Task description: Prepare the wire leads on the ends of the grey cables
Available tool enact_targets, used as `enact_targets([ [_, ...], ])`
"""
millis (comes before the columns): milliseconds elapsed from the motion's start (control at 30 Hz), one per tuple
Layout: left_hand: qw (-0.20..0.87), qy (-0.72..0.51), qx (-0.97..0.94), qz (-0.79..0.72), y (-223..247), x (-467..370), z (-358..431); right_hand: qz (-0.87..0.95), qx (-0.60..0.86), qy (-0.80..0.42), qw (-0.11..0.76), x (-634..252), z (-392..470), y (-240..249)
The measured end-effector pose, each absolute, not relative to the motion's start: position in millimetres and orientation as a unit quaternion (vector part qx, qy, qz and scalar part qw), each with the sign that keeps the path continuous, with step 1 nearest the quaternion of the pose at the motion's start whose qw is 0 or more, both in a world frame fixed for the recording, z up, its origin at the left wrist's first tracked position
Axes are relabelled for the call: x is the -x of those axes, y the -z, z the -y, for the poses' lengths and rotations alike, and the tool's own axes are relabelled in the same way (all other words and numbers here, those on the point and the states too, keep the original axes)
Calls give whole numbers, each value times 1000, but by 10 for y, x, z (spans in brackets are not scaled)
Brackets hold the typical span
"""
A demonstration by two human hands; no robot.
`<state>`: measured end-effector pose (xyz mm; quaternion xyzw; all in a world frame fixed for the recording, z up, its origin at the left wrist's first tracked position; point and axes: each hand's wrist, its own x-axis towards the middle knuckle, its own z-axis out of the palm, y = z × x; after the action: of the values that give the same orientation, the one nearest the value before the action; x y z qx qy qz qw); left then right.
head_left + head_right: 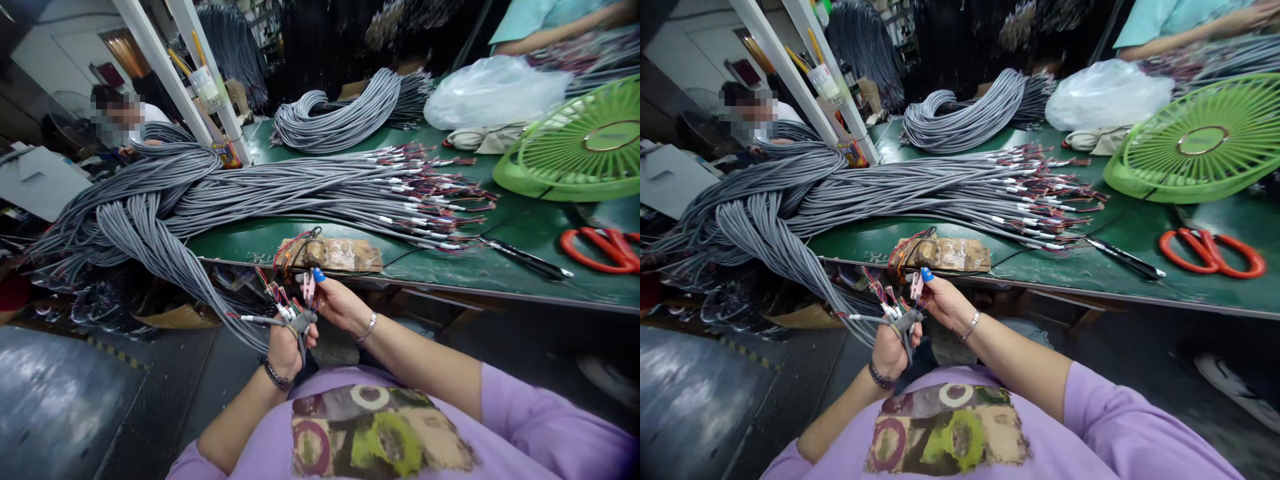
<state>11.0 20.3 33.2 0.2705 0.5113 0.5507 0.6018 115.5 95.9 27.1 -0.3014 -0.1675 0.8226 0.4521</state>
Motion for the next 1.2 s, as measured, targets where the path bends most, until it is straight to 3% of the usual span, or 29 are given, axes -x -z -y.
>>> enact_targets([
  [400, 598, -550, -299, -500, -306, -100, -59, 177, 260, -868, 383, -1255, -906, -314],
  [633, 567, -586, -292, -500, -332, -92, -48, 215, 302, -833, 410, -1281, -879, -354],
  [800, 565, -596, -286, -493, -352, -118, -112, 309, 360, -737, 482, -1278, -852, -267],
  [1000, 562, -593, -273, -508, -337, -163, -159, 232, 285, -826, 428, -1222, -911, -257],
  [1200, 556, -596, -260, -518, -298, -168, -170, 180, 286, -822, 458, -1151, -945, -270],
])
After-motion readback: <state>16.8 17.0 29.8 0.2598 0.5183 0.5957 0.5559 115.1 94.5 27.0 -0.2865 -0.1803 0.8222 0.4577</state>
